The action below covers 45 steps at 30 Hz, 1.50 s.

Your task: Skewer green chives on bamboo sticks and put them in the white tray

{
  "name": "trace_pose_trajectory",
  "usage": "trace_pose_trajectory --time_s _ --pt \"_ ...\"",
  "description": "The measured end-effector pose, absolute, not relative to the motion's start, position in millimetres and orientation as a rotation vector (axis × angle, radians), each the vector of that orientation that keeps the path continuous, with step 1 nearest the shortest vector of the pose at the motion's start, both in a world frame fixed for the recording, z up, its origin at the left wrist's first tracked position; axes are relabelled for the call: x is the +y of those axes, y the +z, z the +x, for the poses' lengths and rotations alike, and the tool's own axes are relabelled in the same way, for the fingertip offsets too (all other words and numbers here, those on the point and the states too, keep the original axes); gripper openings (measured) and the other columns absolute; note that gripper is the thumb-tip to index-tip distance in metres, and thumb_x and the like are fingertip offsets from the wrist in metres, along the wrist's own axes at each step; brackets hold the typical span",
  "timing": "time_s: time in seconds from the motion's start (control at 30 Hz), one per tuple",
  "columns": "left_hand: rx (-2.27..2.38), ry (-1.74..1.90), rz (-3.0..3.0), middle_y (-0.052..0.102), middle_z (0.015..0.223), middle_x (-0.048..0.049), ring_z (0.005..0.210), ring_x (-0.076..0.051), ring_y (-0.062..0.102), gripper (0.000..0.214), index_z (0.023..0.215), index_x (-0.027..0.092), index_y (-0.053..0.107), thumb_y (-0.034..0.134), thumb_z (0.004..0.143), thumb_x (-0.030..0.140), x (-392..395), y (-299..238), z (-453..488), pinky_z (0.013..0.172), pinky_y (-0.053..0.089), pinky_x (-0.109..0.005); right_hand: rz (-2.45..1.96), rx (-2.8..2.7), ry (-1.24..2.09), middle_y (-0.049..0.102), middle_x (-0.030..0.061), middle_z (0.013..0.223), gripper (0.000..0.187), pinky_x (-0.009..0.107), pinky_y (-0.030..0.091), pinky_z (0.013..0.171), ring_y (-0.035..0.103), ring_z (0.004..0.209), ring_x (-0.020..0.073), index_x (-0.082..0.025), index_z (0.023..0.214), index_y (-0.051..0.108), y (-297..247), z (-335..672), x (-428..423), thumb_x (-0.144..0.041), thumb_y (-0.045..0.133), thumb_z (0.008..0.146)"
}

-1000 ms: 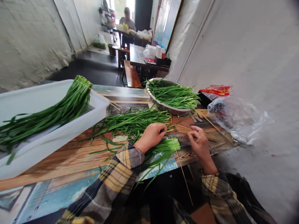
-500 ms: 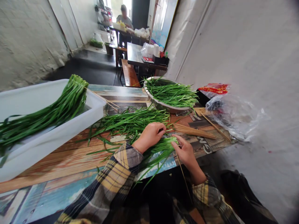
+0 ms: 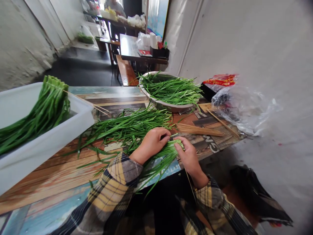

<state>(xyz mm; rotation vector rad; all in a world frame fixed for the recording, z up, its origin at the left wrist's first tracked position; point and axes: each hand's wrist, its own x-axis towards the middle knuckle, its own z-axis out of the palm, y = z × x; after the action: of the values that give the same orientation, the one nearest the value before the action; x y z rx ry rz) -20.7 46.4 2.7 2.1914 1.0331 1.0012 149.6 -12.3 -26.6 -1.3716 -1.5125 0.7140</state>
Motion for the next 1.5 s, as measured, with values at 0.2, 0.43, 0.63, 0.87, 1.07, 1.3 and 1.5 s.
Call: trace_pose_trajectory --time_s 0.2,0.43,0.63,0.87,1.07,1.3,1.5 --pt "1.014 1.004 2.183 0.068 0.079 -0.0012 0.078 -0.014 0.061 0.012 0.081 0.018 0.068 0.058 0.082 0.012 45.7 3.8 -19.8 0.074 0.046 -0.025 -1.363 -1.523 0.753 0.070 0.0060 0.104 0.022 0.032 0.046 0.089 0.063 0.099 0.0211 -0.019 0.105 0.064 -22.7 149.5 -12.6 -0.029 0.054 0.088" --pt "0.974 1.015 2.188 0.067 0.077 -0.0019 0.078 -0.014 0.061 0.015 0.084 0.018 0.071 0.058 0.082 0.012 46.3 1.2 -18.8 0.073 0.045 -0.025 -1.354 -1.531 0.731 0.070 0.0051 0.101 0.021 0.031 0.046 0.087 0.064 0.096 0.0206 -0.019 0.103 0.065 -21.7 149.6 -11.4 -0.025 0.053 0.087" --pt "0.944 1.029 2.225 0.066 0.075 -0.0014 0.076 -0.014 0.059 0.013 0.081 0.017 0.069 0.058 0.082 0.010 46.8 1.6 -19.2 0.072 0.044 -0.025 -1.358 -1.525 0.723 0.071 0.0044 0.097 0.020 0.030 0.046 0.083 0.064 0.092 0.0201 -0.018 0.101 0.066 -21.7 149.2 -10.8 -0.024 0.053 0.086" --pt "0.930 1.002 2.341 0.065 0.075 -0.0014 0.076 -0.015 0.056 0.010 0.078 0.017 0.066 0.059 0.082 0.012 46.7 4.2 -20.4 0.074 0.042 -0.027 -1.353 -1.519 0.731 0.070 0.0042 0.098 0.020 0.030 0.046 0.083 0.064 0.092 0.0200 -0.019 0.101 0.066 -23.1 149.7 -10.8 -0.023 0.053 0.086" --pt "0.987 0.966 2.424 0.065 0.076 -0.0013 0.076 -0.015 0.055 0.011 0.078 0.017 0.065 0.057 0.084 0.013 44.4 6.6 -19.9 0.074 0.039 -0.027 -1.354 -1.517 0.719 0.071 0.0044 0.098 0.020 0.030 0.046 0.084 0.064 0.093 0.0203 -0.019 0.100 0.066 -25.0 149.6 -10.2 -0.023 0.053 0.086" --pt "1.007 0.922 2.507 0.064 0.075 -0.0008 0.076 -0.015 0.054 0.015 0.077 0.018 0.065 0.054 0.087 0.016 41.4 8.6 -18.6 0.072 0.037 -0.028 -1.346 -1.498 0.718 0.070 0.0048 0.096 0.019 0.031 0.046 0.084 0.064 0.092 0.0203 -0.018 0.099 0.066 -26.7 149.4 -9.7 -0.024 0.054 0.085" --pt "1.021 0.962 2.449 0.064 0.076 -0.0012 0.076 -0.015 0.054 0.014 0.077 0.018 0.066 0.056 0.086 0.015 42.6 5.9 -18.1 0.073 0.039 -0.027 -1.361 -1.493 0.733 0.071 0.0049 0.098 0.020 0.031 0.046 0.084 0.064 0.092 0.0203 -0.018 0.101 0.066 -25.0 149.4 -11.0 -0.024 0.054 0.085"
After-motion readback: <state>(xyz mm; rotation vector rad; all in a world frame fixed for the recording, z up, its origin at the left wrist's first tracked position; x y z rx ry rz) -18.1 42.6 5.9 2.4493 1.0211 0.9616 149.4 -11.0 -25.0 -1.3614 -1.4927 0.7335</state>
